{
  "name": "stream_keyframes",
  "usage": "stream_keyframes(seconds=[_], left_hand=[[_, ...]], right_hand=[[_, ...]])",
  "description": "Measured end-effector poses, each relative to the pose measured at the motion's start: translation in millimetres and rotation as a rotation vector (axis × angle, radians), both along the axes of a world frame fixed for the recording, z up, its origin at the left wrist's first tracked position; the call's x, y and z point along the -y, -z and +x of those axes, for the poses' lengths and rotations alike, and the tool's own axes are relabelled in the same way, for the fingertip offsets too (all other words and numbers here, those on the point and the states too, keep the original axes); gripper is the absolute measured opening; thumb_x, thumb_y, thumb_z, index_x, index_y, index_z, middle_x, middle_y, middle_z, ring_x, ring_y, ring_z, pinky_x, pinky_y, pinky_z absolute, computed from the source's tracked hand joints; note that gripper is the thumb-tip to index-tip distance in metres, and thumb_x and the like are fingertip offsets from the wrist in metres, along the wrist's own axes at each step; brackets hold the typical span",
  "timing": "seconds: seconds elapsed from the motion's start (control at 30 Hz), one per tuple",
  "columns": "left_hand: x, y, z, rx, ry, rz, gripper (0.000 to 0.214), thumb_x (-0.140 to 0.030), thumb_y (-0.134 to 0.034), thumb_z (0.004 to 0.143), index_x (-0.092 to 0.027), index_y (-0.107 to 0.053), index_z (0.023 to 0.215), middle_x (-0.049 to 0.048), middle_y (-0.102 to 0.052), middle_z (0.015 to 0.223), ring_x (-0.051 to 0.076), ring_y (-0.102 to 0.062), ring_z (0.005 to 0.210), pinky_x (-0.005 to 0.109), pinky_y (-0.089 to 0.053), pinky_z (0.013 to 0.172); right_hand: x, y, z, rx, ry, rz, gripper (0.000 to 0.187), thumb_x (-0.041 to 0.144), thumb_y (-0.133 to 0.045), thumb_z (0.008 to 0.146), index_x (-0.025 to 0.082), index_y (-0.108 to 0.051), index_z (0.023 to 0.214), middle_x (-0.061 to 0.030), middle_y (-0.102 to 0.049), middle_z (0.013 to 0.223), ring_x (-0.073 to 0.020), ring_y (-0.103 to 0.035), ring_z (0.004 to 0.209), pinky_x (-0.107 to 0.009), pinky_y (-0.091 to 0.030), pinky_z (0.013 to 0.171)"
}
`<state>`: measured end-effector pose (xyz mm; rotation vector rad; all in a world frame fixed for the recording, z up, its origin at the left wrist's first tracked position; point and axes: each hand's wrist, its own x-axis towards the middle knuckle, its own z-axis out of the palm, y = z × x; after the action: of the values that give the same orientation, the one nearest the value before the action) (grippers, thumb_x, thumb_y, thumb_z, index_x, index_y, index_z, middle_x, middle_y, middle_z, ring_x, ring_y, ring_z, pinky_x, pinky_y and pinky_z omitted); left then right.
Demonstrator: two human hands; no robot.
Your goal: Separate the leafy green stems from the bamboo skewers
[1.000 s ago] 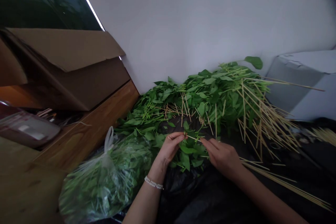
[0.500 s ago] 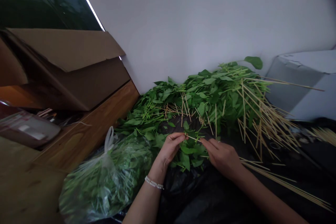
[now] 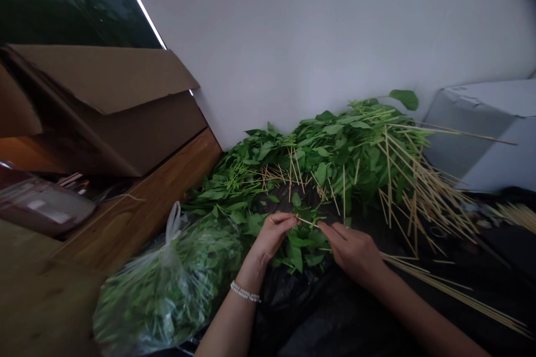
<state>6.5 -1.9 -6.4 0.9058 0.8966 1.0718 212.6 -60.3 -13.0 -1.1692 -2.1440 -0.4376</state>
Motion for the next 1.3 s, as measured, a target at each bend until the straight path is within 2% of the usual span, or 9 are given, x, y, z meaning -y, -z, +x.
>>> stream_keyframes(seconds=[0.27, 0.53, 0.77, 0.9, 1.03, 1.2, 1.3], left_hand=[[5, -0.3, 3, 0.0, 0.062, -0.047, 0.024, -0.025, -0.086, 0.056, -0.014, -0.076, 0.076, 0.0049, -0.074, 0.073, 0.014, -0.065, 0.069, 0.026, -0.047, 0.076], [8, -1.5, 7, -0.058, 0.134, -0.018, 0.022, -0.026, -0.084, 0.059, -0.014, -0.076, 0.075, 0.0047, -0.073, 0.073, 0.014, -0.063, 0.066, 0.026, -0.047, 0.073], [5, -1.1, 1, -0.15, 0.152, 0.101, 0.028, -0.029, -0.082, 0.063, -0.015, -0.076, 0.086, 0.0058, -0.074, 0.081, 0.014, -0.063, 0.07, 0.025, -0.047, 0.073], [3, -10.7, -10, -0.166, 0.032, 0.101, 0.033, -0.035, -0.08, 0.065, -0.015, -0.075, 0.091, 0.007, -0.074, 0.083, 0.013, -0.063, 0.072, 0.024, -0.047, 0.073], [6, -32.1, -30, -0.189, -0.106, 0.109, 0.031, -0.039, -0.078, 0.068, -0.016, -0.075, 0.088, 0.007, -0.073, 0.084, 0.014, -0.064, 0.075, 0.023, -0.048, 0.073], [5, -60.4, -63, -0.26, -0.246, 0.209, 0.034, -0.04, -0.077, 0.067, -0.015, -0.074, 0.091, 0.009, -0.073, 0.088, 0.017, -0.065, 0.079, 0.025, -0.049, 0.074], [-3, -68.6, -87, -0.422, -0.354, 0.307, 0.038, -0.044, -0.07, 0.072, -0.016, -0.073, 0.097, 0.0092, -0.073, 0.091, 0.019, -0.065, 0.081, 0.028, -0.049, 0.074]], right_hand=[[2, 2.3, -3, 0.002, -0.016, -0.018, 0.035, 0.007, -0.04, 0.086, 0.012, -0.061, 0.114, -0.0025, -0.061, 0.075, -0.0115, -0.055, 0.063, -0.025, -0.039, 0.061], [2, 6.4, -5, -0.009, -0.025, -0.027, 0.035, 0.006, -0.042, 0.086, 0.012, -0.06, 0.116, -0.0024, -0.061, 0.076, -0.012, -0.055, 0.064, -0.025, -0.04, 0.062], [0, 6.3, -2, 0.017, -0.01, -0.001, 0.034, 0.007, -0.042, 0.086, 0.011, -0.062, 0.113, -0.002, -0.06, 0.074, -0.0117, -0.054, 0.061, -0.026, -0.037, 0.06], [-4, 12.1, 2, 0.028, 0.019, 0.007, 0.036, 0.005, -0.042, 0.084, 0.012, -0.063, 0.113, -0.0019, -0.06, 0.075, -0.0111, -0.053, 0.06, -0.026, -0.037, 0.06], [-8, 18.6, 5, 0.062, 0.04, -0.012, 0.038, 0.003, -0.043, 0.081, 0.012, -0.063, 0.113, -0.0032, -0.062, 0.078, -0.0108, -0.054, 0.061, -0.025, -0.038, 0.06], [-8, 20.5, 5, 0.091, 0.037, -0.029, 0.04, 0.002, -0.043, 0.08, 0.012, -0.063, 0.113, -0.0039, -0.062, 0.079, -0.011, -0.054, 0.061, -0.025, -0.039, 0.06], [-8, 20.7, 5, 0.095, 0.043, -0.036, 0.039, 0.003, -0.044, 0.08, 0.013, -0.062, 0.113, -0.0036, -0.061, 0.079, -0.011, -0.054, 0.06, -0.025, -0.038, 0.059]])
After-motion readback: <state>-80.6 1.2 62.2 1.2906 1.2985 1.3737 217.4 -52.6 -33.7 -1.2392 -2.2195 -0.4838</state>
